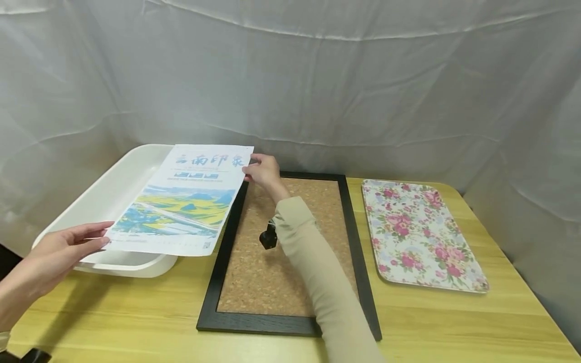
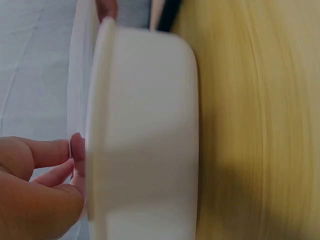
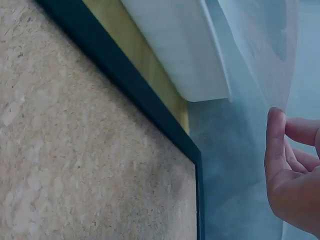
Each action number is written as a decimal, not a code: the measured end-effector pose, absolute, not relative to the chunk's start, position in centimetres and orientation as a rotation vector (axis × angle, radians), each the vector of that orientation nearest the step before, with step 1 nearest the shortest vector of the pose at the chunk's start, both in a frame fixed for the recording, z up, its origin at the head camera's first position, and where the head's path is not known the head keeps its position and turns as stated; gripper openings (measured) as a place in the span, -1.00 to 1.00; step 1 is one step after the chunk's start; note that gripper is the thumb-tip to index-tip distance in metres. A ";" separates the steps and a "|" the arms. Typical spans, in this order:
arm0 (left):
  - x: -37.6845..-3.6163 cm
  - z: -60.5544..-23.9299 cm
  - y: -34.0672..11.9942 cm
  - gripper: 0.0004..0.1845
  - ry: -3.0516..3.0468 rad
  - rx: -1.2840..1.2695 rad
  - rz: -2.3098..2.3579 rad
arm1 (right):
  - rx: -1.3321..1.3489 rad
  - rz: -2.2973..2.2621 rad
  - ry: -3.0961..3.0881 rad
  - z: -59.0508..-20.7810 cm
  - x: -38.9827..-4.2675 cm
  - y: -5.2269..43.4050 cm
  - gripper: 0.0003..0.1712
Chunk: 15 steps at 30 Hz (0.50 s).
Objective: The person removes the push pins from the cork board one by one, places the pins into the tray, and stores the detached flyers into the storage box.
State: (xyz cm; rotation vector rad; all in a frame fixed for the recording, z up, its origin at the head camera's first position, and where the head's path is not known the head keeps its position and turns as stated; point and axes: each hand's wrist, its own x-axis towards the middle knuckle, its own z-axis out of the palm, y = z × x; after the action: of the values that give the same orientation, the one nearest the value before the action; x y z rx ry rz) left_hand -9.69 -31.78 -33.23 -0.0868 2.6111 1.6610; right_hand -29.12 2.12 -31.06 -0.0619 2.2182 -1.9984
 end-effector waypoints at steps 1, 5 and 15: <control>-9.9 -33.3 -32.0 -0.55 2.691 -0.082 1.559 | -0.061 -1.998 2.223 -31.2 -29.2 1.8 -0.42; -10.5 -33.4 -32.9 -0.42 2.792 -0.080 1.438 | -0.077 -2.005 2.227 -31.4 -29.5 1.0 -0.42; -11.3 -32.8 -33.9 -0.45 2.816 -0.065 1.448 | -0.063 -1.983 2.209 -31.3 -30.1 0.2 -0.41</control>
State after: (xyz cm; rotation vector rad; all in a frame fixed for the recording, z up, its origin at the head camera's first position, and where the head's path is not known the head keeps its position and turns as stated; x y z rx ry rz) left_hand -11.29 -33.88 -32.79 -0.0650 2.8157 1.4479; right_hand -30.08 0.19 -31.30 -0.0626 2.2087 -1.9829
